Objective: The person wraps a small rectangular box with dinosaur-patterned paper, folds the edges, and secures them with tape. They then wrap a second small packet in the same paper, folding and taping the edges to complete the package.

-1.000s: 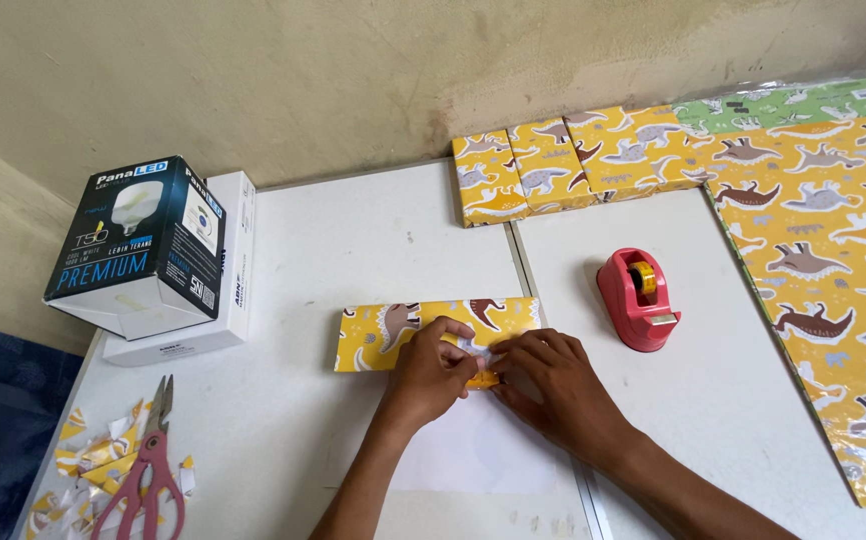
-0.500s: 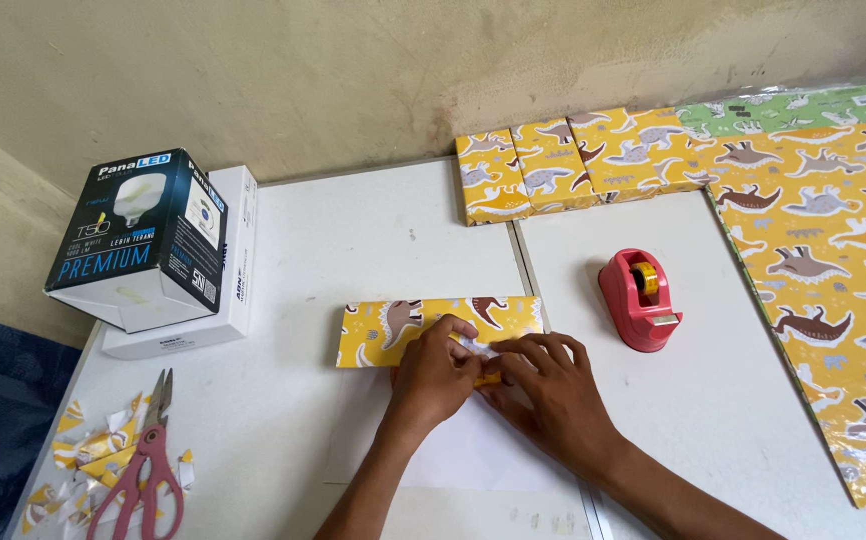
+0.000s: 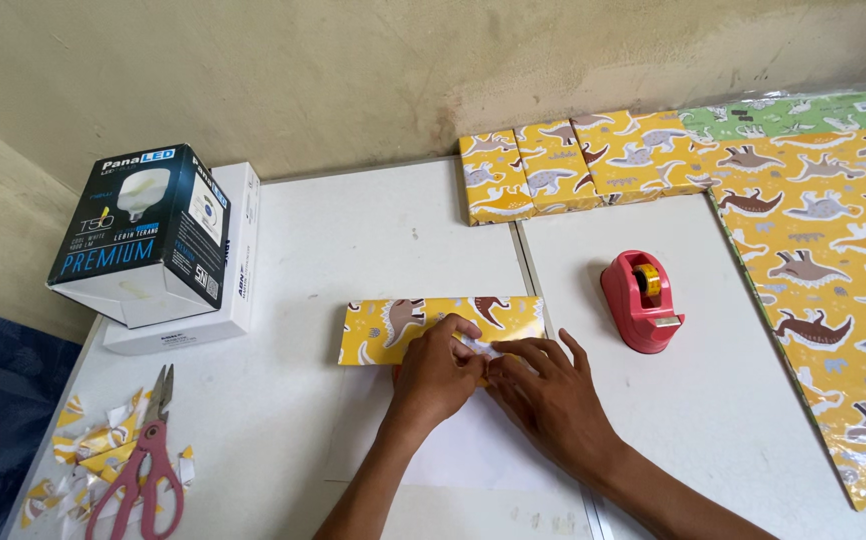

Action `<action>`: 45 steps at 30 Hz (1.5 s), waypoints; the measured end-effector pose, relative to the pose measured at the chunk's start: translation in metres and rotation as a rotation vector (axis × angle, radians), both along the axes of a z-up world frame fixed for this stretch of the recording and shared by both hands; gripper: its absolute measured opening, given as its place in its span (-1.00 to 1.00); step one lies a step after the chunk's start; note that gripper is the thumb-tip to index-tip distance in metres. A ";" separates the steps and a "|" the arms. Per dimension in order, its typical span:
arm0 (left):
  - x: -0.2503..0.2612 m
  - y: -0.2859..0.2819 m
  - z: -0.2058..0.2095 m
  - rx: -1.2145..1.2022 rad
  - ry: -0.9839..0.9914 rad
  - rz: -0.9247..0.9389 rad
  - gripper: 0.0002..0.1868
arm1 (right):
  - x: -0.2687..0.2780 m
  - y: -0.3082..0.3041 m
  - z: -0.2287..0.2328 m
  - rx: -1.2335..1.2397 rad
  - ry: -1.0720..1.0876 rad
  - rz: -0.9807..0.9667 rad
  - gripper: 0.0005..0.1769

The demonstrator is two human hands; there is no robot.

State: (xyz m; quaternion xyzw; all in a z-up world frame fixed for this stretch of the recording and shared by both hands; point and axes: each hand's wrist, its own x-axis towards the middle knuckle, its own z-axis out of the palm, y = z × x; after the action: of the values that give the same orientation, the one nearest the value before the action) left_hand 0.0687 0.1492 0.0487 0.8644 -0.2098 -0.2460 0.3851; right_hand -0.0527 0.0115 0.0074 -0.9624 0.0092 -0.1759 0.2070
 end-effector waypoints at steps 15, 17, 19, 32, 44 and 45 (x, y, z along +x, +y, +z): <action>0.001 0.000 -0.008 -0.087 0.007 -0.001 -0.75 | 0.000 0.000 0.000 -0.070 0.012 0.022 -0.67; 0.001 0.000 -0.007 -0.127 0.012 0.008 -0.76 | -0.001 0.000 0.001 -0.060 0.015 0.012 -0.67; 0.001 -0.001 -0.006 -0.131 0.021 0.018 -0.77 | -0.001 0.001 0.001 -0.053 0.016 0.015 -0.67; 0.000 -0.001 -0.025 -0.203 -0.041 0.009 -0.97 | -0.003 0.002 0.006 -0.014 -0.008 0.069 -0.72; 0.008 0.010 -0.019 -0.212 -0.087 -0.131 -0.83 | -0.004 0.002 0.013 -0.025 0.000 0.117 -0.67; 0.009 0.011 -0.016 -0.221 -0.100 -0.163 -0.79 | -0.004 0.002 0.013 -0.027 -0.007 0.123 -0.65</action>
State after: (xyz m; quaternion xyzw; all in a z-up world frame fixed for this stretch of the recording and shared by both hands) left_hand 0.0776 0.1603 0.0330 0.8080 -0.3240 -0.2086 0.4456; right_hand -0.0567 0.0131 0.0207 -0.9632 -0.0529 -0.1662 0.2046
